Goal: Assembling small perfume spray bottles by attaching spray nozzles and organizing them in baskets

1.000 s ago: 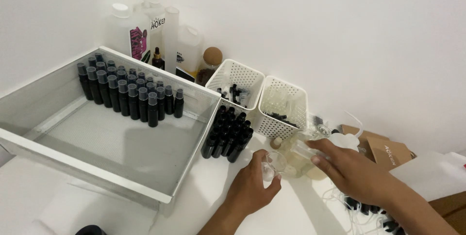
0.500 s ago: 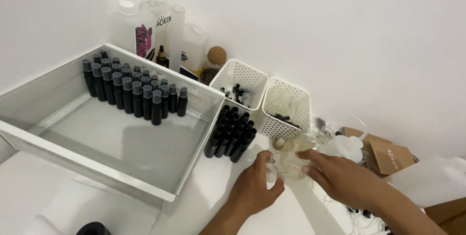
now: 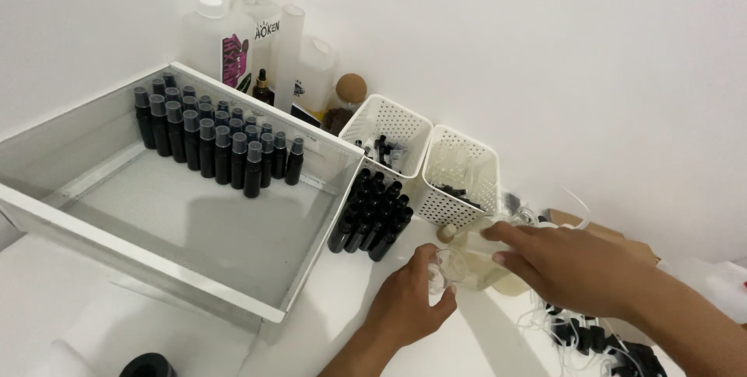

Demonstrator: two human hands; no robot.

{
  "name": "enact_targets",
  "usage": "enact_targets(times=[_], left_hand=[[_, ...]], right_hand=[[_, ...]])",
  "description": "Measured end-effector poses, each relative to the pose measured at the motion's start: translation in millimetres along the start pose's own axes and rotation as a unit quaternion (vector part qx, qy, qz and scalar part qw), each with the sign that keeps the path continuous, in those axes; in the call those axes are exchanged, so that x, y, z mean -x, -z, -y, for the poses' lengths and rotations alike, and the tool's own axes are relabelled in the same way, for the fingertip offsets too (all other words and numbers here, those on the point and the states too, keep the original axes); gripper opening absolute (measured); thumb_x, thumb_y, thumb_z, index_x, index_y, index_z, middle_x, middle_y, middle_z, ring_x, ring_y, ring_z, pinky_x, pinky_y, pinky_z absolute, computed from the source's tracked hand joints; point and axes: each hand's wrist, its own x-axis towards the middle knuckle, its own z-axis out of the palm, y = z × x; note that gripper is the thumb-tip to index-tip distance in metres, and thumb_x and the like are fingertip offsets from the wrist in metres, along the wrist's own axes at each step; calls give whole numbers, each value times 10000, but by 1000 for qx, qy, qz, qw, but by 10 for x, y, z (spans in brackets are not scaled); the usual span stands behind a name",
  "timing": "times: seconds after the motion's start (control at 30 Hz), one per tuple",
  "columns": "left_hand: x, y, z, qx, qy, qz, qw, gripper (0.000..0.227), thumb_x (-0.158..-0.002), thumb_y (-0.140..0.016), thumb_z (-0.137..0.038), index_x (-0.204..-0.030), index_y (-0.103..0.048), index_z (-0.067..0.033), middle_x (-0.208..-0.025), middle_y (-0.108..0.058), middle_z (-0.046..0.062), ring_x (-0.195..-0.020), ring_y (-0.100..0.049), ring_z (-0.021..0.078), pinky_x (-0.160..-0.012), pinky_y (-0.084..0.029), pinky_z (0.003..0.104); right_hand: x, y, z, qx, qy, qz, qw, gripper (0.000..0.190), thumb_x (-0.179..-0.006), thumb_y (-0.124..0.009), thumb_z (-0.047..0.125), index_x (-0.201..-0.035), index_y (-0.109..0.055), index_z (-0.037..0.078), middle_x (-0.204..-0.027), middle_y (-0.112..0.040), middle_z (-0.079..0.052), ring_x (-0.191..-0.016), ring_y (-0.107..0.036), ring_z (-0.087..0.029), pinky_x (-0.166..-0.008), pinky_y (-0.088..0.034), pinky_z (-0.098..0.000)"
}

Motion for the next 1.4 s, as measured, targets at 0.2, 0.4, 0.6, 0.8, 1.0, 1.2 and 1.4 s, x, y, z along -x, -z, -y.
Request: enact_targets(times=[0.2,0.4,0.6,0.8,1.0,1.2,1.4], left_hand=[[-3,-21,41,-3,-27,-9,1000,535,-895,-636,-341,-1327,-398,-133,-1224,-663,81,-929,-667,354,-733,-527,490],[-21,-56,83,-10,-45,-18,999,514,-906,-636,-311,-1325,-401,-129,-1251,-645,74,-949,-657,354,-724,-520,504],[-22,-30,45,17,-25,-38,999,580,-900,-582,-348,-1384,-350,-128,-1222,-678,74,-953,-681,372,-787,-522,497],[15,-69,128,33,-159,-187,969,630,-865,-606,-329,-1387,-409,-36,-1182,-699,93,-852,-704,331,-724,-556,458],[3,-111,203,3,-217,-238,947,646,-857,-617,-337,-1377,-439,2,-1176,-675,146,-829,-696,319,-686,-569,431],[-16,-143,263,18,-171,-208,963,676,-840,-620,-352,-1400,-415,-35,-1213,-705,114,-875,-722,316,-715,-584,432],[-16,-141,265,12,-136,-196,971,698,-810,-671,-322,-1404,-415,-58,-1169,-716,60,-799,-674,268,-713,-571,427]], right_hand=[[-118,-185,113,20,12,43,999,428,-1048,-338,545,-1470,-320,472,-1374,-635,74,-1139,-690,-287,-877,-552,-482],[-119,-251,131,14,10,64,998,430,-1058,-341,538,-1480,-321,459,-1305,-659,64,-1130,-677,-280,-882,-534,-473],[-140,-399,26,-376,84,-45,922,509,-983,-472,418,-1462,-445,250,-1009,-791,-52,-873,-761,-188,-846,-565,-328],[-226,-457,228,-654,15,-182,734,391,-896,-650,201,-1255,-682,49,-1177,-838,-122,-1154,-780,-224,-952,-586,-370],[-266,-237,500,-578,-125,-249,767,387,-923,-668,298,-1273,-642,134,-1177,-803,-65,-872,-793,-250,-809,-629,-367],[-504,-331,478,-518,-169,-247,801,425,-939,-662,344,-1310,-629,141,-1212,-766,-64,-1085,-756,-224,-808,-639,-398],[-643,-385,412,-487,-163,-269,815,593,-925,-660,381,-1470,-526,189,-1212,-762,-41,-809,-797,-205,-796,-574,-382]])
